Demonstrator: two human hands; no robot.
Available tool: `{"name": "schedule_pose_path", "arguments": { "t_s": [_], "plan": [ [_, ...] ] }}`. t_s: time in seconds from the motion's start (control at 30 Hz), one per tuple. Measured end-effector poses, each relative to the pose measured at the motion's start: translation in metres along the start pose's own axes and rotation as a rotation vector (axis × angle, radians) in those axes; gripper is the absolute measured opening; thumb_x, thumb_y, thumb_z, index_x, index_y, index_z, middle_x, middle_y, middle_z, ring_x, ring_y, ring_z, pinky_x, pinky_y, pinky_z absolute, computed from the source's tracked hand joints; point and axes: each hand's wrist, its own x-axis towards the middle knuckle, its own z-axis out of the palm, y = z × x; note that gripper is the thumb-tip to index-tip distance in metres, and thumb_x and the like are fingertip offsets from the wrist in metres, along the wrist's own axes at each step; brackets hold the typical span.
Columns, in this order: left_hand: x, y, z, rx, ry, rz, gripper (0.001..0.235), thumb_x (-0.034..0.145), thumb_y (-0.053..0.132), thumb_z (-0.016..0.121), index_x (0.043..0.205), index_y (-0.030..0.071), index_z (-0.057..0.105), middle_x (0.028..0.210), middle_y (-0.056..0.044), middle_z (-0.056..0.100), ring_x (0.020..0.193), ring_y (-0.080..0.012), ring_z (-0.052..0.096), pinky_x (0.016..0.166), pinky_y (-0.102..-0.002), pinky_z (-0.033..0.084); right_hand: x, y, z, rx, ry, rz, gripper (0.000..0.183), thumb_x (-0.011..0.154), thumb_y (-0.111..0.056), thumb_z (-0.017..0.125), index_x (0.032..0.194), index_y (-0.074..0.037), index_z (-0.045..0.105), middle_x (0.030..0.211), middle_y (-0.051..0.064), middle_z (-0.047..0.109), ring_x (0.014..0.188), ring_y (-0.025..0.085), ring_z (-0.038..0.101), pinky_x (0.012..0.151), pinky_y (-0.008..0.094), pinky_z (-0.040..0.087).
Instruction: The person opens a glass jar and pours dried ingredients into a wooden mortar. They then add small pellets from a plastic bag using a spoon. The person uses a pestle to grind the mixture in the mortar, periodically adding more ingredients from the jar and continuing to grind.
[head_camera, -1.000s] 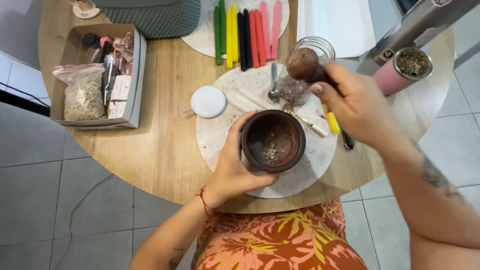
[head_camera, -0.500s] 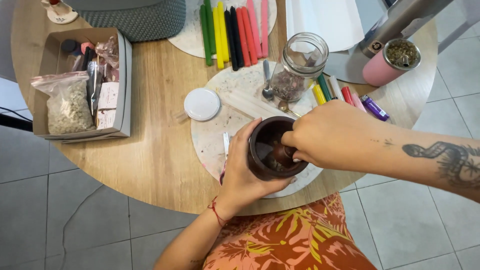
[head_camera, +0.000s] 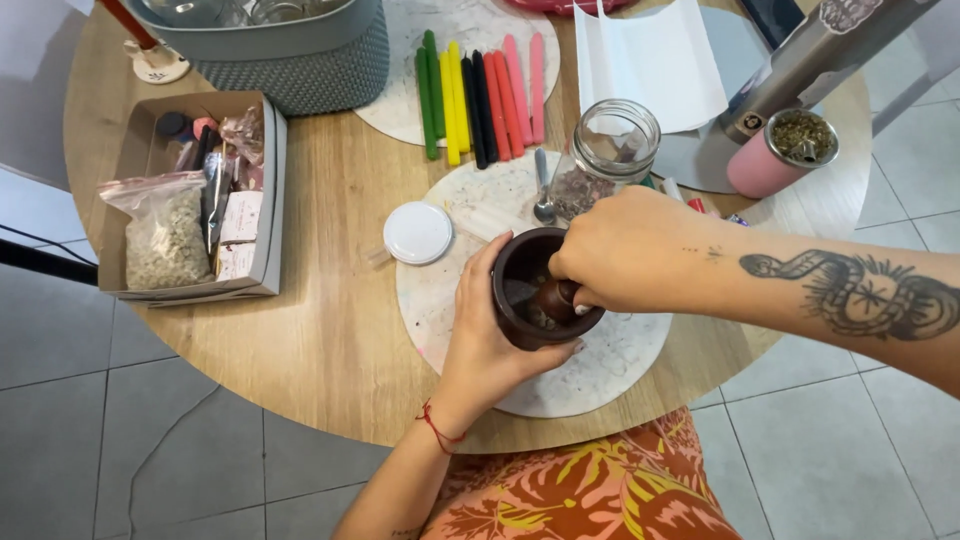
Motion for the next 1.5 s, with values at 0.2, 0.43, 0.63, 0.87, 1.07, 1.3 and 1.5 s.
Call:
{"name": "schedule_pose_path", "arguments": {
  "t_s": [0.2, 0.43, 0.63, 0.87, 1.07, 1.3, 1.5],
  "plan": [
    [0.000, -0.003, -0.001, -0.197, -0.082, -0.047, 0.100, 0.059, 0.022, 0.083, 0.138, 0.007, 0.023, 0.138, -0.013, 0.040, 0.129, -0.0257, 0.041, 0.107, -0.037, 0.034, 0.006, 0.002, 0.000, -0.057, 0.003, -0.028, 0.016, 0.085, -0.036, 0.053, 0.084, -0.023, 0.062, 0.072, -0.003, 0.065, 0.067, 0.025, 0.064, 0.057, 0.039, 0.049],
    [0.002, -0.001, 0.000, -0.150, -0.052, -0.089, 0.098, 0.057, 0.025, 0.082, 0.136, 0.004, 0.028, 0.136, -0.013, 0.043, 0.127, -0.0258, 0.044, 0.104, -0.037, 0.037, 0.016, -0.004, -0.014, -0.054, -0.069, -0.072, 0.018, 0.081, -0.027, 0.054, 0.069, -0.016, 0.062, 0.067, 0.001, 0.063, 0.062, 0.025, 0.060, 0.054, 0.038, 0.047],
    [0.006, 0.000, -0.001, -0.127, -0.040, -0.145, 0.097, 0.053, 0.029, 0.083, 0.133, 0.003, 0.034, 0.135, -0.013, 0.046, 0.126, -0.0253, 0.045, 0.104, -0.037, 0.036, 0.021, -0.021, -0.021, -0.061, -0.129, -0.054, 0.014, 0.079, -0.017, 0.053, 0.071, -0.019, 0.064, 0.071, -0.002, 0.064, 0.064, 0.023, 0.061, 0.055, 0.036, 0.049],
    [0.002, -0.003, -0.001, -0.097, -0.054, -0.146, 0.102, 0.054, 0.032, 0.082, 0.137, 0.005, 0.029, 0.139, -0.012, 0.044, 0.127, -0.0269, 0.045, 0.101, -0.039, 0.039, 0.028, -0.037, 0.005, -0.046, 0.043, -0.044, 0.009, 0.078, -0.016, 0.059, 0.080, -0.018, 0.067, 0.079, -0.007, 0.065, 0.068, 0.023, 0.064, 0.057, 0.041, 0.052],
    [0.003, 0.001, -0.001, -0.124, -0.025, -0.155, 0.097, 0.053, 0.029, 0.083, 0.133, 0.005, 0.034, 0.134, -0.011, 0.048, 0.125, -0.0242, 0.047, 0.102, -0.036, 0.039, 0.017, -0.023, -0.014, -0.014, -0.030, 0.011, 0.013, 0.077, -0.015, 0.055, 0.065, -0.016, 0.062, 0.065, 0.000, 0.062, 0.058, 0.023, 0.059, 0.053, 0.035, 0.048],
    [0.001, -0.001, 0.003, -0.093, 0.020, -0.134, 0.098, 0.053, 0.030, 0.082, 0.132, 0.003, 0.033, 0.134, -0.013, 0.047, 0.124, -0.0237, 0.048, 0.097, -0.035, 0.042, 0.118, -0.077, 0.067, -1.272, -0.441, 0.039, 0.035, 0.049, -0.031, 0.072, 0.072, -0.008, 0.057, 0.068, -0.006, 0.059, 0.080, 0.010, 0.066, 0.086, 0.034, 0.049],
    [0.005, -0.003, -0.003, -0.132, -0.032, -0.098, 0.100, 0.053, 0.029, 0.083, 0.134, 0.004, 0.031, 0.135, -0.012, 0.046, 0.125, -0.0247, 0.047, 0.101, -0.036, 0.040, 0.015, -0.021, -0.003, -0.002, 0.087, -0.059, 0.010, 0.078, -0.019, 0.057, 0.086, -0.019, 0.063, 0.078, -0.003, 0.067, 0.067, 0.025, 0.065, 0.057, 0.041, 0.053]
  ]
}}
